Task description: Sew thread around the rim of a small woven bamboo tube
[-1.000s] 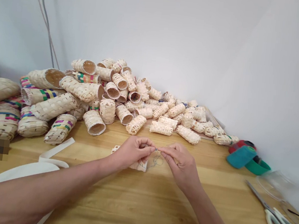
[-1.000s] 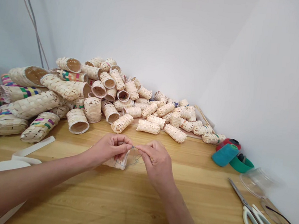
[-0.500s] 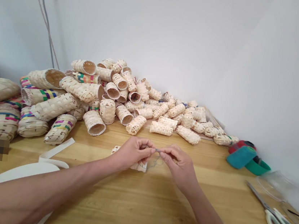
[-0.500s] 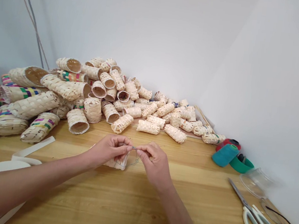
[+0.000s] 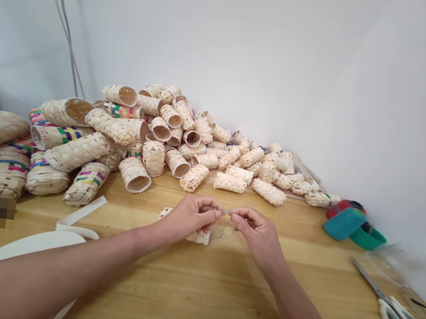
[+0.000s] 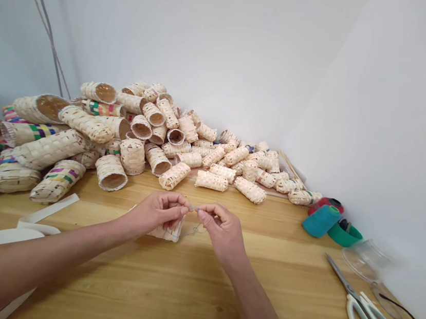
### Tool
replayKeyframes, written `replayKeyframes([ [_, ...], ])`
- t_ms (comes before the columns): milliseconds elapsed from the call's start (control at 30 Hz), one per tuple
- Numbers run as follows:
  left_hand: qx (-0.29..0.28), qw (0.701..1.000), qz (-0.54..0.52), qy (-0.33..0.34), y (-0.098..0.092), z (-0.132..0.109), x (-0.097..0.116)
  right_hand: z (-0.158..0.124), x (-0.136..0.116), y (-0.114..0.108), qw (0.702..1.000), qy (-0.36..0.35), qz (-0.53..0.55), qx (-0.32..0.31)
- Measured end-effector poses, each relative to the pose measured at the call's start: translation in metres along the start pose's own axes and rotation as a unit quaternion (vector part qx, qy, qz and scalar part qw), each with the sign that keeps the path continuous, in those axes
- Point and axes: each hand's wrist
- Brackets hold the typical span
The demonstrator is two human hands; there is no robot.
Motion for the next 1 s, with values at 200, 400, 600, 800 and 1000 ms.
replayKeyframes([
  [200, -0.001, 1.0, 0.006, -0.004, 0.0, -0.001, 0.002, -0.001, -0.001, 0.0, 1.0, 0.008, 0.012, 0.001],
  [400, -0.003, 1.0, 0.01, 0.005, 0.001, 0.0, 0.001, -0.001, -0.001, 0.0, 1.0, 0.006, 0.016, -0.006],
  [600, -0.002, 1.0, 0.005, 0.007, 0.0, 0.0, 0.0, -0.002, -0.003, 0.0, 1.0, -0.019, -0.012, -0.021],
  [800, 0.012, 1.0, -0.019, -0.012, 0.001, 0.001, 0.001, 0.0, -0.01, -0.014, 0.973, -0.126, -0.177, -0.073],
  [1000, 0.009, 1.0, 0.005, -0.011, 0.0, 0.001, -0.001, 0.002, -0.012, -0.022, 0.968, -0.138, -0.206, -0.036],
])
Point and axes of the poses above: each hand's wrist, its own z-axis towards the middle knuckle, its own y-axis out of the palm, x = y × z, and after that the axes turned 10 degrees about z, right-handed
